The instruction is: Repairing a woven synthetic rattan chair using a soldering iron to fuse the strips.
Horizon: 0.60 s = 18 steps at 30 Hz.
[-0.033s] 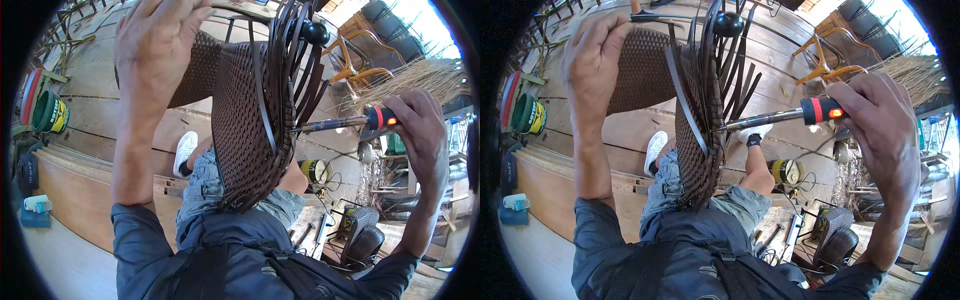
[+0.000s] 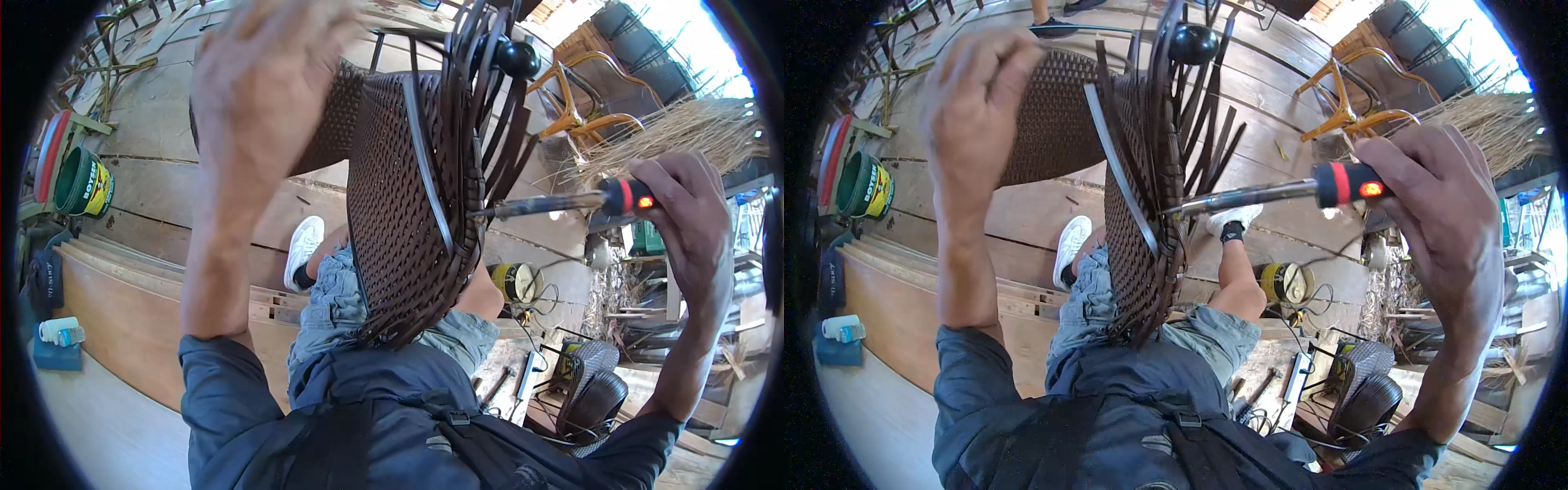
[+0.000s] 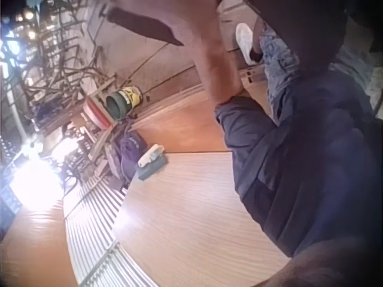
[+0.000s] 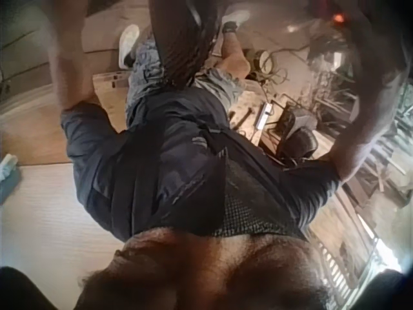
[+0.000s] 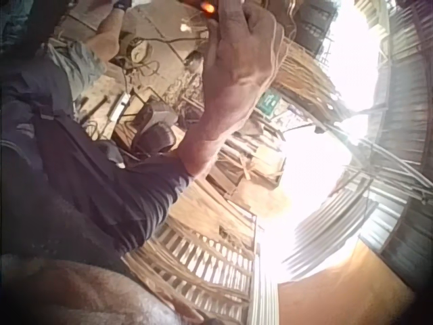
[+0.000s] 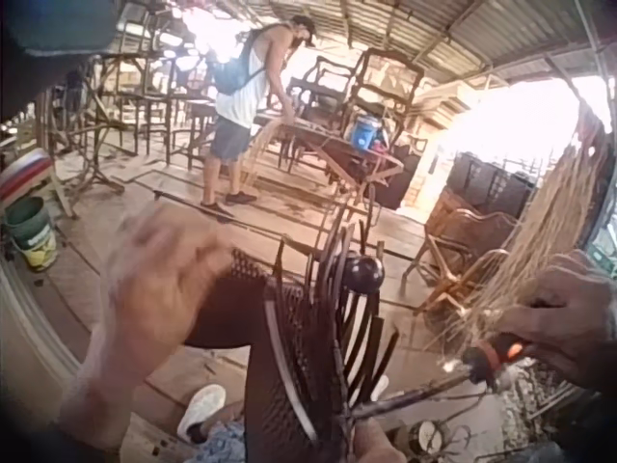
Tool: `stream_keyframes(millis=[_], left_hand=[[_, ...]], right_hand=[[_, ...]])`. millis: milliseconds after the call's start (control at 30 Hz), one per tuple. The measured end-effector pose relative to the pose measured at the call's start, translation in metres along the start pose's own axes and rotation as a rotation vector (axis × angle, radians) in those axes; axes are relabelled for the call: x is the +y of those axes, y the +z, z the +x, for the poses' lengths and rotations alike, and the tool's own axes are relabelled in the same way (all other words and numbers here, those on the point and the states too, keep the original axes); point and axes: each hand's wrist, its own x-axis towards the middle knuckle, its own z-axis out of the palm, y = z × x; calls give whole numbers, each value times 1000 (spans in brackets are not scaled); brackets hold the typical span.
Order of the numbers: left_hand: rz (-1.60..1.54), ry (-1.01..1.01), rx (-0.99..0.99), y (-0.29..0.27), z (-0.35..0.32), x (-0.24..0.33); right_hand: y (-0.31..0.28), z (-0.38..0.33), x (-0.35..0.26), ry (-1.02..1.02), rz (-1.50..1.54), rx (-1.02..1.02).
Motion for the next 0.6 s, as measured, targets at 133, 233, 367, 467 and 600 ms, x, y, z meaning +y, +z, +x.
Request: stream_keyframes(millis=[133,233,367,467,600], left_hand=[[-58,-234,-132,-11,-20,18],[-17,-351,-83,8,-62,12],[-485,-537,-184,8,-93,57],[-730,-483,-143,10,-97,81],[-918,-504,-186,18,-95,100]], right_hand=[[3,-12,9,85,142,35],[14,-8,7,88,162,10],[17,-7,6,69,141,0],[16,-7,4,59,104,3],[5,-6,3,1,-36,23]])
